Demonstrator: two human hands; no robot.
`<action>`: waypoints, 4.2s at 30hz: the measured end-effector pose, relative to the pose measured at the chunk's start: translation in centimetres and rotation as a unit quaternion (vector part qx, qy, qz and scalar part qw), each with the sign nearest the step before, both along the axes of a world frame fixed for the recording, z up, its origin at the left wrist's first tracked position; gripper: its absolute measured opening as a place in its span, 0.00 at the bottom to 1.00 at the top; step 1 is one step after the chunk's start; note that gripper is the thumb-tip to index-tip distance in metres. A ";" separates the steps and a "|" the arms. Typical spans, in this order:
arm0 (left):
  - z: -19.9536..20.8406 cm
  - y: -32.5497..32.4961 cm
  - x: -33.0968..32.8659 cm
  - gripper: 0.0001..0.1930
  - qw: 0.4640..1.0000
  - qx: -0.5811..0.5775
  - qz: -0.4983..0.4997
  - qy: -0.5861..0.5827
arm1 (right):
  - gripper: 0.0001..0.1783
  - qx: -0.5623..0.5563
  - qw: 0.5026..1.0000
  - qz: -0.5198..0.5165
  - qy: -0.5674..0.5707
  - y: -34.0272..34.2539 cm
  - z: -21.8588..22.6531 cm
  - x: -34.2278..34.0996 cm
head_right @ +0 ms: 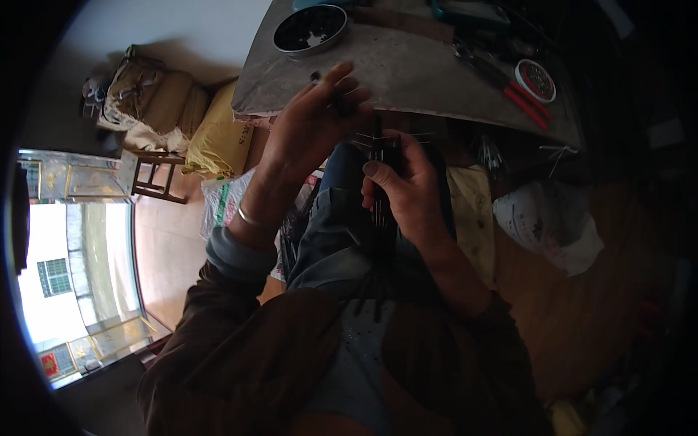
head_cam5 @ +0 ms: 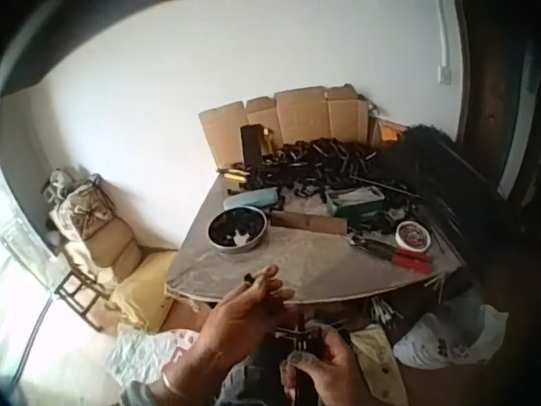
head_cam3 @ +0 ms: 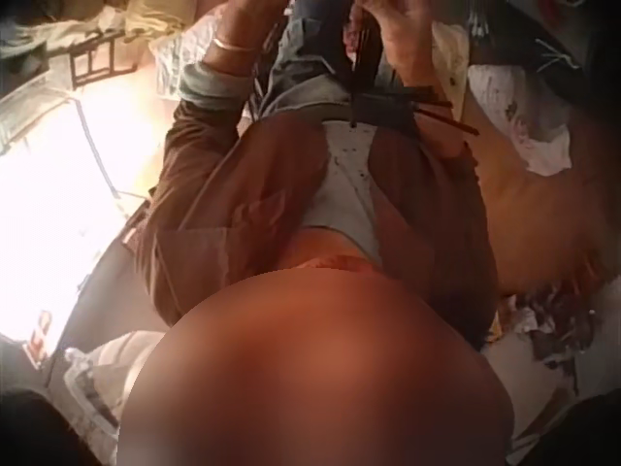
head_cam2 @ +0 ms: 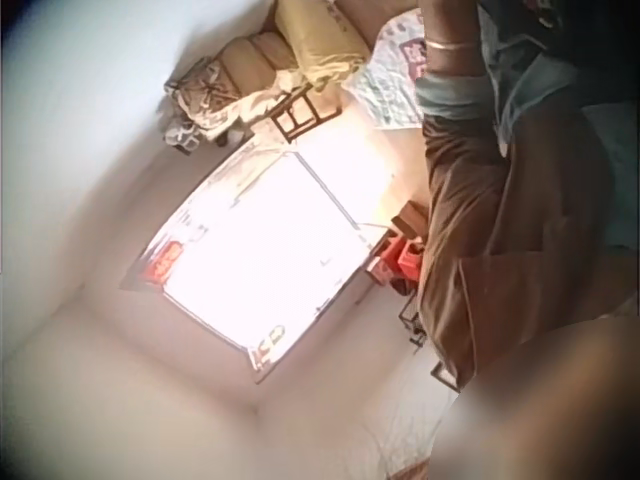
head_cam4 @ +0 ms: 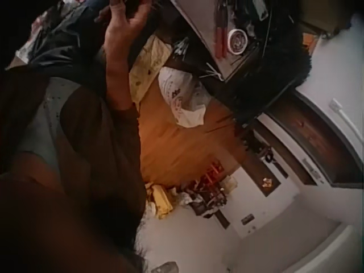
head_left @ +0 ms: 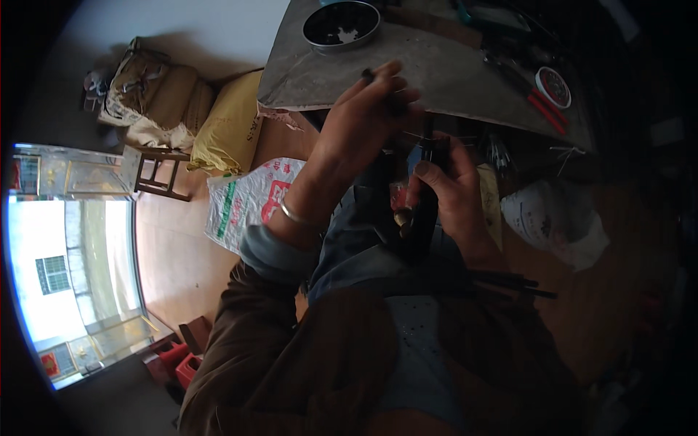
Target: The recorder is assembling umbrella ribs by inserting thin metal rods into plastic connectors and using wire cutters to secure them.
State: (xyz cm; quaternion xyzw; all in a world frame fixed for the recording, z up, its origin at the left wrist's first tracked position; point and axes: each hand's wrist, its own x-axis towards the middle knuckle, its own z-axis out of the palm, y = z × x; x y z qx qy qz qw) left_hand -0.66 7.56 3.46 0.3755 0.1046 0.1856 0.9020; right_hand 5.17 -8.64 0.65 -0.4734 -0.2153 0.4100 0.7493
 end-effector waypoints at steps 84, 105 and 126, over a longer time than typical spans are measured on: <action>0.4 -4.1 -2.3 0.17 0.959 0.246 -0.013 0.142 | 0.10 -0.034 0.976 -0.060 -0.209 -0.8 -1.4 0.8; -2.7 -4.0 -1.1 0.15 0.992 0.091 -0.090 0.003 | 0.20 -0.010 0.979 0.197 0.054 -1.5 -3.9 4.9; -1.4 -0.4 -0.1 0.20 0.857 0.513 -0.044 0.020 | 0.16 0.056 0.979 0.097 0.170 -1.2 -1.1 2.2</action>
